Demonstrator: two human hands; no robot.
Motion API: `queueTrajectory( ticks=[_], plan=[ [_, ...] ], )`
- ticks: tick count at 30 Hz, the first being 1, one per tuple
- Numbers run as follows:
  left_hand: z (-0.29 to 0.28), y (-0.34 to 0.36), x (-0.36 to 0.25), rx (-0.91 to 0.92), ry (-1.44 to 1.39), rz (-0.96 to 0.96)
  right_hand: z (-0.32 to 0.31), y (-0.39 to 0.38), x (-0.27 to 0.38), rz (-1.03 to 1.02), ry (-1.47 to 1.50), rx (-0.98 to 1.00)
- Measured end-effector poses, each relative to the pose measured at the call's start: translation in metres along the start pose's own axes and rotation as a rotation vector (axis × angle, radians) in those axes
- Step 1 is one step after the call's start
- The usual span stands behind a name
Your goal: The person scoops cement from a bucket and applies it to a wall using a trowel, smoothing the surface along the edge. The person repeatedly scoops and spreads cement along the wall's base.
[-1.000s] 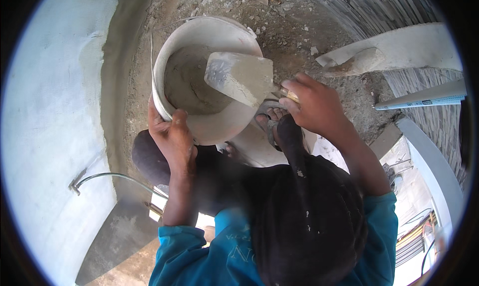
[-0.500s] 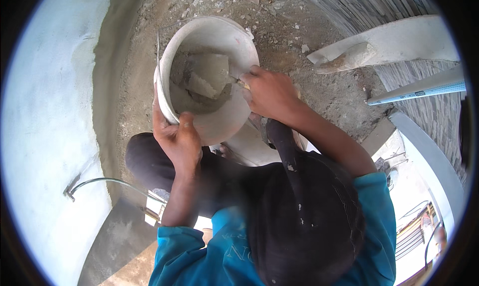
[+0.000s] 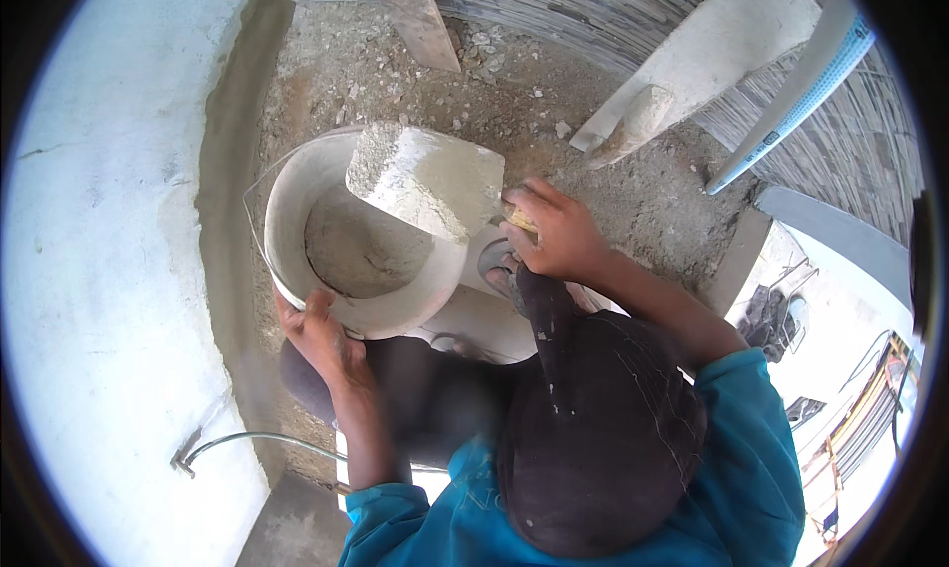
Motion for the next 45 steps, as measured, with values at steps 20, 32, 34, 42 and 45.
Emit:
queueTrajectory(
  ticks=[20,32,34,42,45],
  plan=[
    [-0.056,0.061,0.010,0.054,0.367,-0.071,-0.009,-0.201,-0.128,1.175,0.329,-0.903],
    [-0.085,0.114,0.015,-0.012,0.672,0.046,0.046,-0.115,-0.252,1.693,0.663,-1.444],
    [-0.073,0.105,0.013,0.000,0.678,0.054,0.055,-0.125,-0.270,1.683,0.859,-1.520],
    [-0.068,0.108,0.010,-0.045,0.677,0.087,0.059,-0.141,-0.266,1.725,1.056,-1.667],
    [-0.090,0.133,0.011,-0.017,0.679,0.147,0.057,-0.139,-0.257,1.693,1.135,-1.628]
  ],
)
Point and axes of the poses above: each hand's wrist, its own y-axis towards the middle knuckle, its own z-axis out of the palm, x = y × z, the point moved 3 cm from there along y, towards the middle knuckle, and after that the axes turned 8 degrees about -y, right-handed, at the moved point
